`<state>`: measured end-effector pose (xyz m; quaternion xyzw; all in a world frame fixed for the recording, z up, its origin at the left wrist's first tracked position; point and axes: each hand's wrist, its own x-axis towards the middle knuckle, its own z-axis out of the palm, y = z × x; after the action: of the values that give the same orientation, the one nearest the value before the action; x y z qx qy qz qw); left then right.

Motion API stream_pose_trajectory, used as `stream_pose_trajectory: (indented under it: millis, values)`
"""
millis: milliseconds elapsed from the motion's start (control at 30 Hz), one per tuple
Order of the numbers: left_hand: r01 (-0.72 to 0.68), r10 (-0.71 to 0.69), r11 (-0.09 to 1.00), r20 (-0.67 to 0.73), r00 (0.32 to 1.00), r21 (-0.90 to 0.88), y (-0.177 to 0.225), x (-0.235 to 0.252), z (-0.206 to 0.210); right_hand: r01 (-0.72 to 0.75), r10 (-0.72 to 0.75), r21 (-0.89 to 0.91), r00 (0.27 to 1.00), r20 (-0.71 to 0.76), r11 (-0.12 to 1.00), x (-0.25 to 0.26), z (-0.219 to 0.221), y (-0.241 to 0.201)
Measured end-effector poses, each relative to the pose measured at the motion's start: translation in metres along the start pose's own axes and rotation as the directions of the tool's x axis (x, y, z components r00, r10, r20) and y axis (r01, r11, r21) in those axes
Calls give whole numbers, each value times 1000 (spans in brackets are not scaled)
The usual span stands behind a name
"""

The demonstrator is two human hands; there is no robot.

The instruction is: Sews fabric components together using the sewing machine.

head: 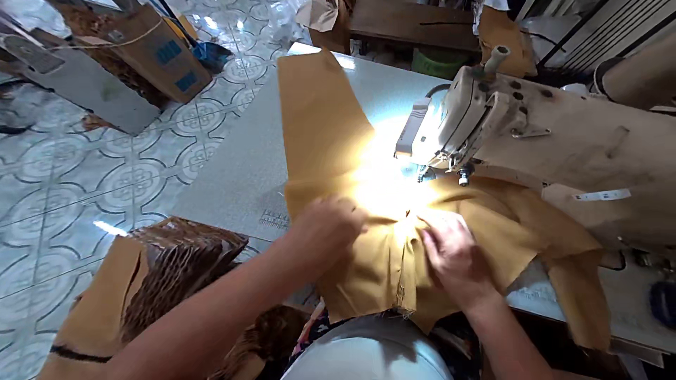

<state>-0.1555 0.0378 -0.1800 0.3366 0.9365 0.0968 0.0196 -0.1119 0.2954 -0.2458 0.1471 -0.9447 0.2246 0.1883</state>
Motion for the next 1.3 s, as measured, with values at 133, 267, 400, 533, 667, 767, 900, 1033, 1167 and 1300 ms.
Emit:
stream_pose_trajectory:
  millis: [133, 267, 400, 533, 667, 767, 900, 1033, 1167, 1300]
  values:
    - [-386, 334, 909, -280, 900, -156, -25, 90, 25, 103, -99, 69, 993, -62, 992, -3, 25, -13]
    - [-395, 337, 908, -316, 887, -141, -26, 124, 64, 116, -116, -7, 992, -54, 993, -8, 27, -14]
    - [-430, 370, 893, -328, 869, -130, -30, 129, 61, 119, -122, -50, 989, -85, 992, -13, 27, -14]
    - [-335, 304, 898, -149, 941, -285, -36, 130, 39, 98, -106, -78, 988, -114, 992, -15, 25, -17]
    - [-280, 352, 793, 32, 936, -541, -49, 134, 19, 109, -124, -130, 985, -116, 986, -15, 24, -19]
    - [-230, 383, 787, 161, 909, -573, -44, 134, 0, 111, -131, -170, 985, -112, 979, -16, 24, -20]
    - [-319, 417, 813, 103, 903, -487, -56, 136, 15, 103, -126, -195, 986, -108, 975, -17, 25, -20]
    - [-202, 342, 896, 323, 882, -396, -26, 141, -18, 84, -107, -189, 988, -111, 978, -17, 23, -21]
    - [-474, 509, 786, -20, 861, -398, -33, 149, 20, 14, -30, -159, 995, -97, 987, -22, 23, -25]
    - [-484, 451, 835, -178, 875, -262, -31, 144, 48, -28, 18, -115, 996, -89, 993, -24, 28, -33]
